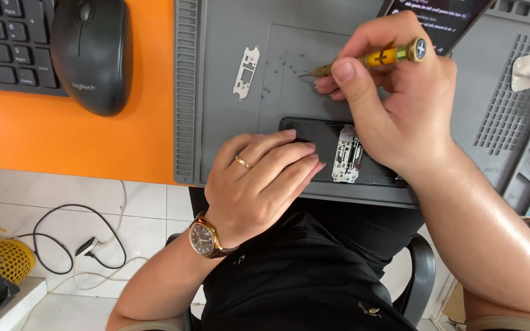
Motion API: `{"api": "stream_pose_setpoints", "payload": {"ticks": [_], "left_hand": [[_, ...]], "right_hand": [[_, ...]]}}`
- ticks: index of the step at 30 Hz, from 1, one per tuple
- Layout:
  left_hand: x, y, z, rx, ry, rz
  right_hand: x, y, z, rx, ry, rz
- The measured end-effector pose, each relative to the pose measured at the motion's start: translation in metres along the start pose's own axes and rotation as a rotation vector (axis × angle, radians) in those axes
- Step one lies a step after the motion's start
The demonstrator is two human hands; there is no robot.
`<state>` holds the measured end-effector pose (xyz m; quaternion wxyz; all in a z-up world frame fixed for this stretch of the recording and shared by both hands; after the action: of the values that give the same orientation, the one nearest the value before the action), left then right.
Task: The person uses a screwdriver to remove screws from a disassembled smartphone placed on a grey anti-static mat. They carefully unscrew components, place the screws on the mat, and manipulate small internal parts of the device.
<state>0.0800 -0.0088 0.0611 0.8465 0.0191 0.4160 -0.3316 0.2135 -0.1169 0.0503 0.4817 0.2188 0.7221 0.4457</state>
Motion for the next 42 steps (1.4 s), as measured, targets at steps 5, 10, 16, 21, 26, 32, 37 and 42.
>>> {"api": "stream_pose_setpoints", "payload": {"ticks": [5, 10, 16, 21, 26, 32, 37, 42], "left_hand": [[-0.002, 0.002, -0.001, -0.020, -0.014, 0.000], [-0.006, 0.002, 0.000, -0.042, -0.033, -0.016], [-0.005, 0.002, -0.006, -0.021, -0.074, 0.013], [-0.004, 0.001, -0.008, -0.016, -0.075, 0.013], [-0.005, -0.002, -0.009, -0.003, -0.094, 0.018], [-0.001, 0.001, -0.009, -0.034, -0.036, -0.082], [0.000, 0.000, -0.008, -0.011, -0.040, -0.004], [0.003, 0.000, -0.010, -0.007, -0.029, -0.012]], "right_hand": [[0.003, 0.000, 0.000, -0.035, 0.020, 0.006], [0.004, 0.006, -0.005, -0.135, 0.034, 0.000], [0.005, -0.001, -0.008, -0.098, 0.034, 0.002], [0.006, -0.003, -0.006, -0.108, 0.030, 0.041], [-0.002, 0.007, -0.009, -0.178, 0.053, 0.140], [-0.022, 0.007, -0.038, -0.252, 0.034, 0.067], [-0.042, -0.021, -0.085, -0.382, -0.208, 0.020], [-0.036, -0.042, -0.106, -0.411, -0.279, -0.003]]}}
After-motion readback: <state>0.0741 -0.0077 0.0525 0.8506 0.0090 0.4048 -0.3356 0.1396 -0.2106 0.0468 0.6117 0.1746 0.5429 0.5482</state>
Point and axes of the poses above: each hand's wrist, its own z-axis towards the middle knuckle, its own x-axis out of the palm, y = z × x, the point moved 9 cm from there along z, towards the middle knuckle, and after that the axes turned 15 degrees about x, right-handed, at the moved point
